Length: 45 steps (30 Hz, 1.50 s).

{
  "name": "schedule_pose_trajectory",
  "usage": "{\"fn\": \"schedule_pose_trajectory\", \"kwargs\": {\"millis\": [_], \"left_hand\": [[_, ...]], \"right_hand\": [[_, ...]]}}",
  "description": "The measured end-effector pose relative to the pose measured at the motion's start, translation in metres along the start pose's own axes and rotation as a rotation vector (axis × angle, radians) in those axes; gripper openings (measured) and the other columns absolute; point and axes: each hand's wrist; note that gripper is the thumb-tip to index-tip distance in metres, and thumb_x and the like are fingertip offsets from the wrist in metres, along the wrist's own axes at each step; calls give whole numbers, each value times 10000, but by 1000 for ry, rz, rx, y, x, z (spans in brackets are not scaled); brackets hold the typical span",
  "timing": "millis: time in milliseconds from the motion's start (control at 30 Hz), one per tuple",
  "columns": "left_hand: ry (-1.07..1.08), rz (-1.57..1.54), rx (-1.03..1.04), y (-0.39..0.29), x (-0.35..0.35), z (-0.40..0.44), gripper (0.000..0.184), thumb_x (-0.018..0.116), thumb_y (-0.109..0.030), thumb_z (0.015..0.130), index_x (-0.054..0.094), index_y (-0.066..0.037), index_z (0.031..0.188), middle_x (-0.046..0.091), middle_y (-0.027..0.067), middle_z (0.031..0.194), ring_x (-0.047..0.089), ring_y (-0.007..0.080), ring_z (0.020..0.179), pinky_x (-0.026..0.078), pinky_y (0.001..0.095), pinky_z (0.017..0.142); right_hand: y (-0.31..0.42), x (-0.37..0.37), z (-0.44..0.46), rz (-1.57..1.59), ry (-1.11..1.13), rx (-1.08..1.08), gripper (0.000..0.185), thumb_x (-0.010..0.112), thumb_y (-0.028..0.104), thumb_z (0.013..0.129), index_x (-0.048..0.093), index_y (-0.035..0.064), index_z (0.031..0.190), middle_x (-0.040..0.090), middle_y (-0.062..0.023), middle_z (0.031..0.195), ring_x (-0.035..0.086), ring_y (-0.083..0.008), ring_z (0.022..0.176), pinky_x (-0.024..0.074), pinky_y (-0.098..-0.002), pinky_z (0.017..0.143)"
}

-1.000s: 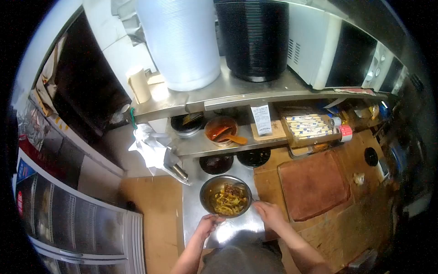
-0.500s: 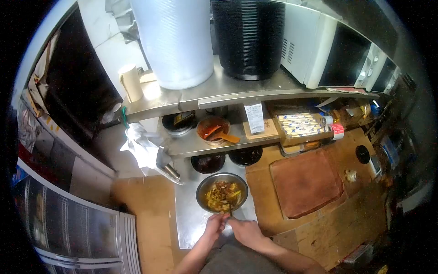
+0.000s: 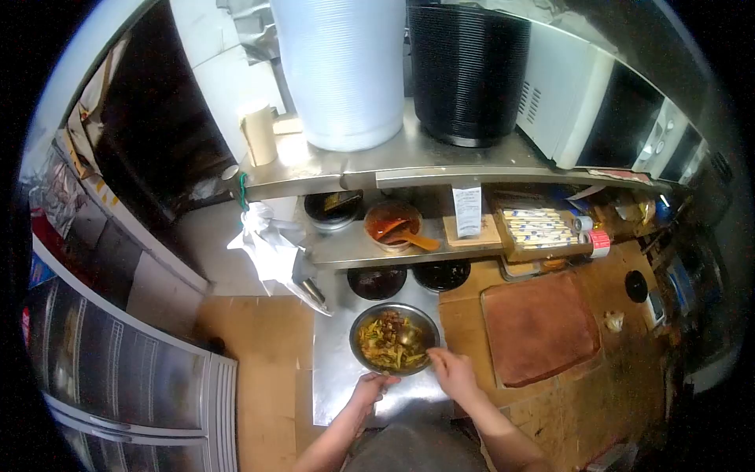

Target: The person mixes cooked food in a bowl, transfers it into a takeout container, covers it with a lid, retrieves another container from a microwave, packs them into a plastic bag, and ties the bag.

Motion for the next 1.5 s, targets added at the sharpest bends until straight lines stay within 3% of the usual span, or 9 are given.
{"fn": "schedule_pose_trajectory", "kwargs": {"millis": [233,367,567,633,867,1167,1267,1333,1500], "left_hand": [[-25,193,68,9,-14,4,238,570,-194,996,723,-15,964,779,17,947,473,65,611,419,224,526],[-54,230,86,8,-20,-4,252,581,-210,993,747,-21,996,748,34,903,460,67,625,384,237,539],[-92,437,162,-3,-24,0,285,575,-221,997,770,-14,979,776,47,925,618,154,780,499,316,775],[-86,418,228,-1,-30,9,286,575,-234,1001,770,-25,990,774,54,915,625,151,782,503,312,767],[-131,613,347,-24,-25,4,285,592,-237,998,749,-5,947,774,51,912,582,142,683,496,315,714],[-49,83,168,-12,-8,13,265,582,-209,1022,668,0,884,746,79,862,416,74,559,344,238,483],[-27,-94,60,-3,-5,11,248,532,-196,1045,670,5,1087,756,98,994,400,55,530,344,223,462],[54,-139,-15,-1,1,8,242,515,-196,1053,645,-9,1135,742,96,1065,384,47,534,297,187,436],[153,-395,-150,4,16,13,266,493,-191,1060,577,-26,1251,697,95,1213,390,36,595,287,179,435]], "right_hand": [[-29,29,7,-131,175,-266,191,624,160,969,731,46,1079,720,-192,819,720,-266,668,571,-358,653],[-16,-1,21,77,80,58,256,563,198,995,724,41,1117,740,-185,927,727,-301,692,574,-387,701],[-37,33,30,-152,279,-351,229,578,132,988,732,43,1132,749,-178,954,747,-238,716,575,-342,677],[-12,8,39,88,295,68,239,580,148,990,729,52,1150,749,-172,997,751,-236,735,581,-339,684],[-10,24,33,-76,394,-359,234,585,122,980,711,46,1162,751,-158,946,748,-232,735,582,-335,672],[-44,6,2,-472,390,-340,325,506,137,959,671,133,1239,711,-133,1176,727,-319,895,576,-456,775],[-22,-13,-4,-397,396,-346,313,506,159,961,677,130,1222,718,-125,1159,722,-333,884,577,-452,758],[-16,-21,4,-152,46,-327,256,514,171,954,688,121,1134,742,-154,995,722,-345,800,579,-460,686],[-33,17,-12,-746,344,-317,195,595,181,937,683,121,1100,699,-159,760,687,-341,648,549,-479,575]]}}
Point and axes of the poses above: each hand's wrist, its own z-axis towards the middle knuckle, its own x-axis out of the palm, y = z × x
